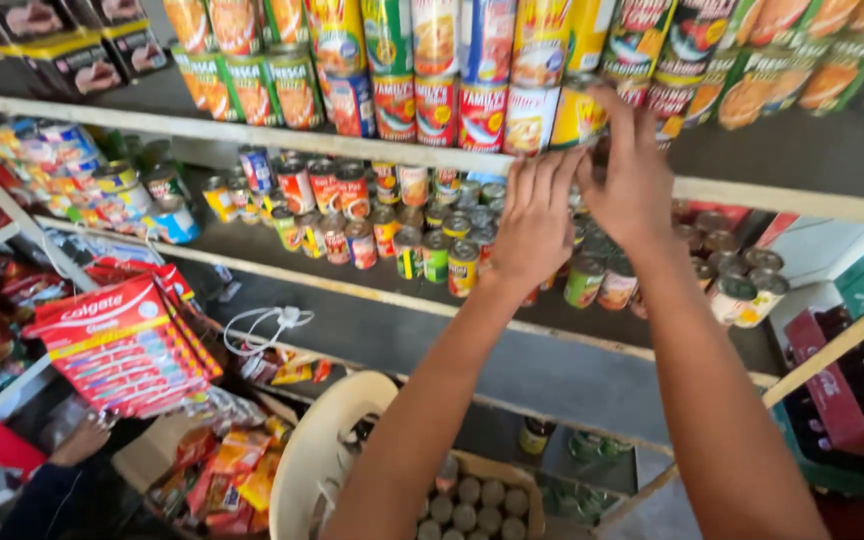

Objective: Stock canned goods onto the shelves from a cardboard box.

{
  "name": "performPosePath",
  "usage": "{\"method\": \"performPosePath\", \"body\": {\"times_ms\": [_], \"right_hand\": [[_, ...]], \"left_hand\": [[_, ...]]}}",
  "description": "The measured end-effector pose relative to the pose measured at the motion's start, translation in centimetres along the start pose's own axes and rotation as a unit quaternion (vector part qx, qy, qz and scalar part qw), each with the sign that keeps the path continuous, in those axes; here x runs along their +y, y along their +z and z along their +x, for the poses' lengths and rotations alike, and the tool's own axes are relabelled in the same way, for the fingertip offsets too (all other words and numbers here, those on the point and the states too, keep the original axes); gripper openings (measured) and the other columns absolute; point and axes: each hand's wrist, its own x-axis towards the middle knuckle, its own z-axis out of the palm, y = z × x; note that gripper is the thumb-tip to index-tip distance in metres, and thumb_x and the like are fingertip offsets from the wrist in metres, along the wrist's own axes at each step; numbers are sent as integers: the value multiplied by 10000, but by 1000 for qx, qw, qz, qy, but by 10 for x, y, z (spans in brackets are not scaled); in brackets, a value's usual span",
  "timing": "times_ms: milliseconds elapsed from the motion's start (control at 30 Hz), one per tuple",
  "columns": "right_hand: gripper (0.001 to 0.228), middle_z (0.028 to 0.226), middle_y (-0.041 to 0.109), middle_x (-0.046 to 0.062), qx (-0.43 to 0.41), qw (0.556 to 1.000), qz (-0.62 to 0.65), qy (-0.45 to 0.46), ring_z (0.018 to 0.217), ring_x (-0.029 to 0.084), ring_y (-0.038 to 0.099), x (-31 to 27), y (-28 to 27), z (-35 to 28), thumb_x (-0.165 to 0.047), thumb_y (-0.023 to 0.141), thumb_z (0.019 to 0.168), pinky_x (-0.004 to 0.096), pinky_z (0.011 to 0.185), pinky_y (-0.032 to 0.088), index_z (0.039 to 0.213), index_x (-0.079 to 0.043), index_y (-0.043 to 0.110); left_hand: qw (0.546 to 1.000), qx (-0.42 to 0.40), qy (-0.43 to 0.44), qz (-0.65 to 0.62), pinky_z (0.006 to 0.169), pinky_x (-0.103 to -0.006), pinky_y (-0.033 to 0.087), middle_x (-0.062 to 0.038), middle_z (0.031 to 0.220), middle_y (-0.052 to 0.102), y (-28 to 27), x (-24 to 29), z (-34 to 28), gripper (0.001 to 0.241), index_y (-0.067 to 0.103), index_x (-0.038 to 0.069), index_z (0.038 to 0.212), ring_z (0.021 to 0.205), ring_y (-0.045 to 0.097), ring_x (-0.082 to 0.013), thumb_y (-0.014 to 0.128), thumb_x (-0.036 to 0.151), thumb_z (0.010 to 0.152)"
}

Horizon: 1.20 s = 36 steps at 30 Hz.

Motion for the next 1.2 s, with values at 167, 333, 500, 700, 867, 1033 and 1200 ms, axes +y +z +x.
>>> {"method": "performPosePath", "body": {"times_ms": [167,333,500,700,867,1033,1200], "right_hand": [[607,1289,571,171,-9,996,76,54,1011,314,695,19,3,-2,-71,775,937,401,824,560,1426,-84,414],[560,1188,577,146,21,992,105,67,1031,289,696,23,15,-12,-50,828,937,386,842,551,1298,-45,400],[552,1175,465,140,129,985,112,8,1059,240,574,35,32,-23,18,901,959,356,905,529,1193,-52,406],[570,1250,397,37,128,931,335,70,1116,129,527,10,5,-65,94,811,1045,246,959,538,1258,-81,312],[608,1200,416,51,1,924,366,112,1127,138,509,-26,14,-143,39,851,957,268,977,511,1229,-111,328],[696,1278,510,157,-181,937,274,116,1161,243,580,-74,70,-216,-105,911,789,368,989,502,1241,-97,381],[738,1323,578,173,-372,855,281,229,1171,342,631,-107,127,-297,-210,852,801,409,941,532,1411,-43,473]], "left_hand": [[999,10,-26,16,1271,-552,265,-143,1399,499,7,6,2,837,390,59,1517,1381,455,-332,702,45,740],[999,10,-44,21,1209,-530,301,-125,1393,517,8,1,1,860,397,69,1491,1369,481,-307,725,72,696],[998,20,-54,-3,1147,-510,320,-114,1395,531,7,3,-1,843,414,94,1488,1360,492,-307,725,55,706],[908,75,-157,-381,1212,-456,417,-87,1464,522,17,-5,-42,592,376,130,1541,1406,492,-264,633,154,1008],[612,43,-374,-695,1021,-457,530,-54,1401,555,-28,-5,-114,515,393,161,1484,1253,595,-241,490,402,1038],[512,-55,-570,-640,747,-349,564,-63,1151,658,-17,-56,-259,544,539,111,1376,935,657,-172,439,549,1070],[466,-192,-703,-502,532,-247,500,-8,881,641,-9,-82,-423,490,622,140,1200,676,612,-95,504,580,1020]]}}
